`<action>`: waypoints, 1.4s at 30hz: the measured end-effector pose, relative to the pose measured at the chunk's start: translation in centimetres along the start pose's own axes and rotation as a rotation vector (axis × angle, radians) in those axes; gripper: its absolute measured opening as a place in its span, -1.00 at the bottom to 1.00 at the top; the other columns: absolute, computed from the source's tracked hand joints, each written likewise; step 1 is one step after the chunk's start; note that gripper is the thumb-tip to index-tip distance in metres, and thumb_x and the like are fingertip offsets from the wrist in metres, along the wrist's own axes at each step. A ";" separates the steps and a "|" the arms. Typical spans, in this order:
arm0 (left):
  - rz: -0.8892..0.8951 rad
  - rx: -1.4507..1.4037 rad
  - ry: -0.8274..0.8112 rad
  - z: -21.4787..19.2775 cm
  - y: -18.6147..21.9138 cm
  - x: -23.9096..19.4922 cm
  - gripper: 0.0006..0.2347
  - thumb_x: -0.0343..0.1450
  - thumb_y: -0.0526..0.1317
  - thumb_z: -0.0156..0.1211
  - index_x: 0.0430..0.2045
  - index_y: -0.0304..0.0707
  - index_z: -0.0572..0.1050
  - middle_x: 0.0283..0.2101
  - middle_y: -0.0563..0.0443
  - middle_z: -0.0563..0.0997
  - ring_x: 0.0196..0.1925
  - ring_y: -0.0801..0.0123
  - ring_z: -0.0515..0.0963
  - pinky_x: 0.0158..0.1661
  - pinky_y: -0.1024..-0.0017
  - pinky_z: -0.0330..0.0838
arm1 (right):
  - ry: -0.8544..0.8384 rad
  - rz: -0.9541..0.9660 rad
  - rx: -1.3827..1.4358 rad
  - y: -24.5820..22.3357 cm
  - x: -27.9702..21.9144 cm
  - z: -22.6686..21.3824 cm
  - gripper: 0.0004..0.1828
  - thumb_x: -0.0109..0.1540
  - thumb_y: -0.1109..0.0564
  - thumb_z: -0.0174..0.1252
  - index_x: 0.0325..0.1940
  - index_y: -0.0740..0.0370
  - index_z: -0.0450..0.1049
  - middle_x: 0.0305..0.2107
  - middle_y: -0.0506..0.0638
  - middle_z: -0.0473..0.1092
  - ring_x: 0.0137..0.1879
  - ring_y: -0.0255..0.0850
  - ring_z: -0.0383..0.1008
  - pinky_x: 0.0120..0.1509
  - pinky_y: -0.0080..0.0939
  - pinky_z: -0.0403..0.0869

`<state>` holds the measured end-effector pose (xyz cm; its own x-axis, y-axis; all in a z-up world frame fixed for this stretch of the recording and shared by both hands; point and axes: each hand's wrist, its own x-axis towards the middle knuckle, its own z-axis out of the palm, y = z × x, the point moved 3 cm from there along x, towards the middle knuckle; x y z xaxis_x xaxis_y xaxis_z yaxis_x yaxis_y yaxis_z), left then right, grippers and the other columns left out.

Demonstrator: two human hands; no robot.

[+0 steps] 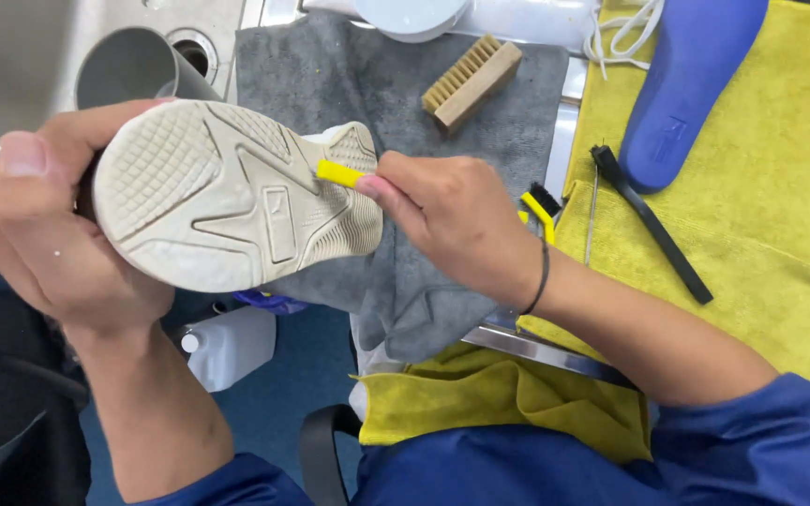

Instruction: The person cleans the sole of a white sneaker using a yellow brush and a cleaning solution. They repeatedly dip the brush into a white bowl and scrub the textured bottom of the shoe, rotating it to access different areas.

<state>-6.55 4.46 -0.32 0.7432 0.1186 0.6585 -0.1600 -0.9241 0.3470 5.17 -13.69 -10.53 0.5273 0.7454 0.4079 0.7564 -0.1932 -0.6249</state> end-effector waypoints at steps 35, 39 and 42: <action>0.371 -0.119 0.279 2.0 4.5 -4.6 -0.49 0.43 -0.17 -0.40 0.31 -0.12 0.30 -0.37 -0.75 0.41 -0.52 -0.48 0.49 -0.53 -0.18 0.46 | -0.291 0.226 0.337 -4.9 -4.7 -0.5 -0.76 0.43 0.01 -0.15 -0.23 0.17 0.24 -0.81 -0.04 0.20 -0.80 -0.03 0.17 -0.67 -0.01 0.15; -0.150 -0.033 0.371 2.5 7.1 -5.3 -0.48 0.63 -0.04 -0.34 -0.35 -0.67 0.48 -0.29 -0.48 0.57 -0.30 -0.24 0.65 -0.22 0.04 0.62 | -0.155 0.209 0.275 -5.2 -2.1 -3.3 -0.72 0.45 0.05 -0.12 -0.32 0.18 0.19 -0.80 -0.01 0.17 -0.77 -0.01 0.11 -0.60 0.03 0.05; -0.101 -0.011 0.460 3.2 7.3 -4.7 -0.49 0.59 -0.04 -0.28 -0.44 -0.66 0.47 -0.36 -0.48 0.56 -0.39 -0.25 0.62 -0.32 0.03 0.55 | -0.144 0.191 0.312 -5.9 -2.3 -1.2 -0.74 0.44 0.00 -0.23 -0.19 0.21 0.19 -0.76 0.06 0.25 -0.70 0.18 0.22 -0.60 0.13 0.15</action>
<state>-9.10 -3.99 -3.03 0.3903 0.3591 0.8478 -0.1102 -0.8960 0.4302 -0.01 -15.00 -6.96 0.5708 0.8008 0.1814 0.4844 -0.1500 -0.8619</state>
